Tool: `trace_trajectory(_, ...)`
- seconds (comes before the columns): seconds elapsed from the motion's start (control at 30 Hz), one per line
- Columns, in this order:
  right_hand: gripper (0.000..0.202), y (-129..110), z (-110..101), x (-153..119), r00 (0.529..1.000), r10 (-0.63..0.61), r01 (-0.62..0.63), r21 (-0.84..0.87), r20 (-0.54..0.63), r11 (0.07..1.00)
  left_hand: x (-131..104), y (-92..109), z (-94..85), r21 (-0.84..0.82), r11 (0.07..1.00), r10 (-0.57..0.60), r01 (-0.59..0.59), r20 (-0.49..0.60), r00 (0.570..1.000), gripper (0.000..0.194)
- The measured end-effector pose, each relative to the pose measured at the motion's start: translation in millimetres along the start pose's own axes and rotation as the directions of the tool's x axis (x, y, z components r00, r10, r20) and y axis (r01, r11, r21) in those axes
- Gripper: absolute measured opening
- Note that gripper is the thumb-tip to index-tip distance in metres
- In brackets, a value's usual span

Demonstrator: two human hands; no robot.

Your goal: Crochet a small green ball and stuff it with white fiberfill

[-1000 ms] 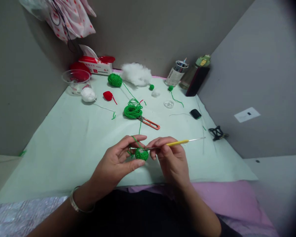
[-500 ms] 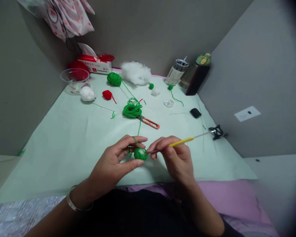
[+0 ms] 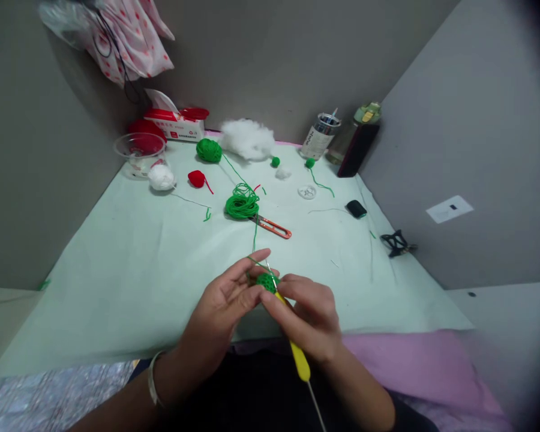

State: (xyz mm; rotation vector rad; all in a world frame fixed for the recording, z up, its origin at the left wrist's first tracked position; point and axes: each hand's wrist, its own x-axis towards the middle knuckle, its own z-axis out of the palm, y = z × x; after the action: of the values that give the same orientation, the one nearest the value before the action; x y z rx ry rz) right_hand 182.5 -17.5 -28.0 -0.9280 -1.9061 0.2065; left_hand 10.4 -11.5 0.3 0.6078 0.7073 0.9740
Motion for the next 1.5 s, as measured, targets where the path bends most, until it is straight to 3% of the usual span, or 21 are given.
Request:
trace_trajectory(0.1, 0.037, 0, -2, 3, 0.984, -0.097, 0.107, 0.057, -0.151, 0.993, -1, 3, 1.9, -0.211, 0.964, -0.135, 0.16, 0.128, 0.983, 0.045)
trace_trajectory(0.17, 0.031, 0, -2, 7, 0.979, 0.003, 0.047, 0.239, -0.204, 0.97, 2, 5, -0.6, -0.258, 0.951, -0.132, 0.169, 0.152, 0.979, 0.048)
trace_trajectory(0.27, 0.026, 3, -1, 10, 0.973, 0.17, -0.074, 0.491, -0.155, 0.868, 6, 6, -6.7, -0.243, 0.963, -0.092, 0.114, 0.1, 0.991, 0.059)
trace_trajectory(0.47, 0.024, 7, -3, 6, 0.956, 0.28, -0.17, 0.618, -0.084, 0.768, 9, 8, -15.6, -0.091, 0.996, -0.014, 0.015, 0.011, 1.0, 0.069)
trace_trajectory(0.87, 0.014, 11, -8, 13, 0.879, 0.466, -0.351, 0.798, 0.1, 0.49, 14, 11, -16.9, -0.072, 0.995, -0.061, 0.072, 0.146, 0.987, 0.043)
trace_trajectory(0.97, 0.012, 7, -9, 18, 0.805, 0.568, -0.424, 0.834, 0.17, 0.352, 14, 11, -19.3, -0.047, 0.997, -0.057, 0.064, 0.135, 0.989, 0.042)
trace_trajectory(1.1, 0.018, 2, -12, 25, 0.636, 0.702, -0.54, 0.835, 0.321, 0.108, 14, 11, -23.6, 0.026, 1.0, -0.015, 0.012, 0.095, 0.995, 0.048)
trace_trajectory(1.17, 0.02, 1, -13, 26, 0.588, 0.72, -0.563, 0.826, 0.369, 0.037, 15, 11, -23.9, 0.027, 1.0, -0.007, 0.004, 0.105, 0.994, 0.047)
trace_trajectory(1.23, 0.02, 1, -13, 26, 0.588, 0.72, -0.56, 0.828, 0.369, 0.033, 15, 10, -22.9, -0.003, 1.0, -0.024, 0.025, 0.134, 0.991, 0.043)
trace_trajectory(1.4, 0.02, 4, -12, 26, 0.681, 0.681, -0.527, 0.826, 0.27, 0.199, 15, 9, -18.9, -0.08, 0.992, -0.087, 0.101, 0.17, 0.982, 0.034)
trace_trajectory(1.5, 0.018, 6, -12, 26, 0.718, 0.648, -0.506, 0.83, 0.255, 0.234, 13, 8, -17.6, -0.081, 0.994, -0.067, 0.079, 0.146, 0.987, 0.031)
